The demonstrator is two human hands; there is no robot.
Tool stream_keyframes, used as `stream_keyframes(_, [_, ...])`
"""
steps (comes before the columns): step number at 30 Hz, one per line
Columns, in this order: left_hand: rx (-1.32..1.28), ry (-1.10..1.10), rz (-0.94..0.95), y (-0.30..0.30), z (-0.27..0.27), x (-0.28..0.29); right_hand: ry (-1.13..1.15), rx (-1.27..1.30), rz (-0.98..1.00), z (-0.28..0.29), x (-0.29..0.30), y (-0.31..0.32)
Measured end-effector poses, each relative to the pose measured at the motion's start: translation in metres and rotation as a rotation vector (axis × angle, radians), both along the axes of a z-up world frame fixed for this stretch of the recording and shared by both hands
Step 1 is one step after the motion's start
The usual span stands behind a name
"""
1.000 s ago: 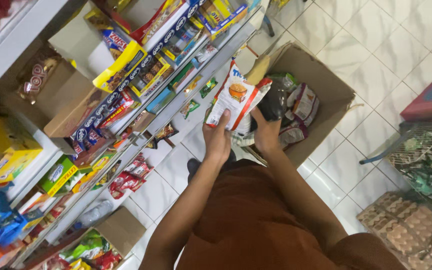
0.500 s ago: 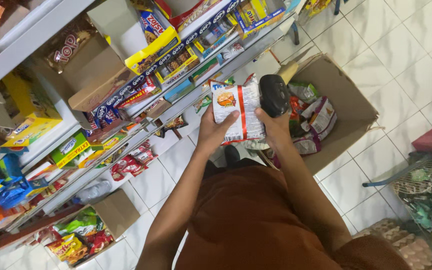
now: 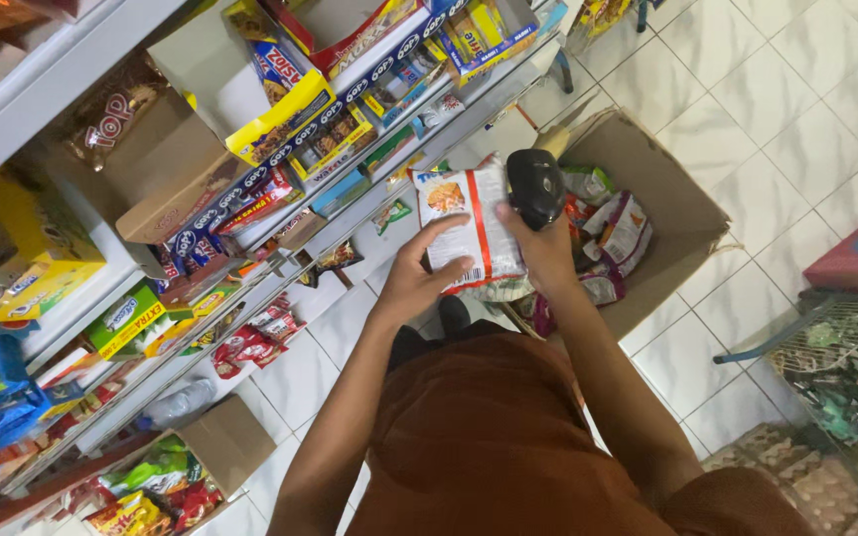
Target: The person scans the barcodes of various snack bags using a handheld scanner and places them into a cardboard box.
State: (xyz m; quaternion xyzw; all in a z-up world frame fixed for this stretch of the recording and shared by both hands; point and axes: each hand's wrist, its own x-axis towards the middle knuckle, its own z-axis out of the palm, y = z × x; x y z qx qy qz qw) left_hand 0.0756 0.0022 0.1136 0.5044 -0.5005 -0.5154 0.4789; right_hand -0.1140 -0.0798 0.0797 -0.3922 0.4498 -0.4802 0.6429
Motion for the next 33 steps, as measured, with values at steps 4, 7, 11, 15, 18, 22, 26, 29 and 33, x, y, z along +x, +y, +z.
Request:
stream_keyframes(4, [0.001, 0.093, 0.235, -0.010, -0.009, -0.002, 0.184, -0.131, -0.071, -0.008, -0.011, 0.004])
stream_keyframes(7, [0.047, 0.299, 0.285, -0.013, -0.006, 0.004, 0.227, -0.141, -0.061, -0.004, -0.008, 0.017])
stream_keyframes(11, [0.081, 0.323, 0.242, -0.015, -0.002, -0.002, 0.132, -0.167, -0.051, -0.001, 0.006, 0.028])
stream_keyframes(15, [0.077, 0.337, 0.156, -0.016, 0.004, -0.007, 0.080, -0.088, -0.148, -0.005, 0.016, 0.028])
stream_keyframes(18, [0.096, 0.325, 0.122, -0.019, 0.008, -0.008, 0.048, -0.152, -0.137, -0.009, 0.014, 0.022])
stream_keyframes(22, [0.126, 0.272, 0.139, -0.021, 0.013, -0.003, 0.103, -0.126, -0.027, -0.005, 0.006, 0.019])
stream_keyframes(26, [0.080, 0.121, 0.139, -0.023, 0.014, 0.004, 0.252, -0.207, 0.321, 0.014, -0.016, 0.023])
stream_keyframes(29, [0.013, 0.015, 0.134, -0.025, 0.012, 0.005, 0.466, -0.336, 0.577, 0.030, -0.029, 0.025])
stream_keyframes(33, [-0.097, -0.082, 0.121, -0.027, 0.009, 0.002, 0.448, -0.198, 0.604, 0.045, -0.028, 0.033])
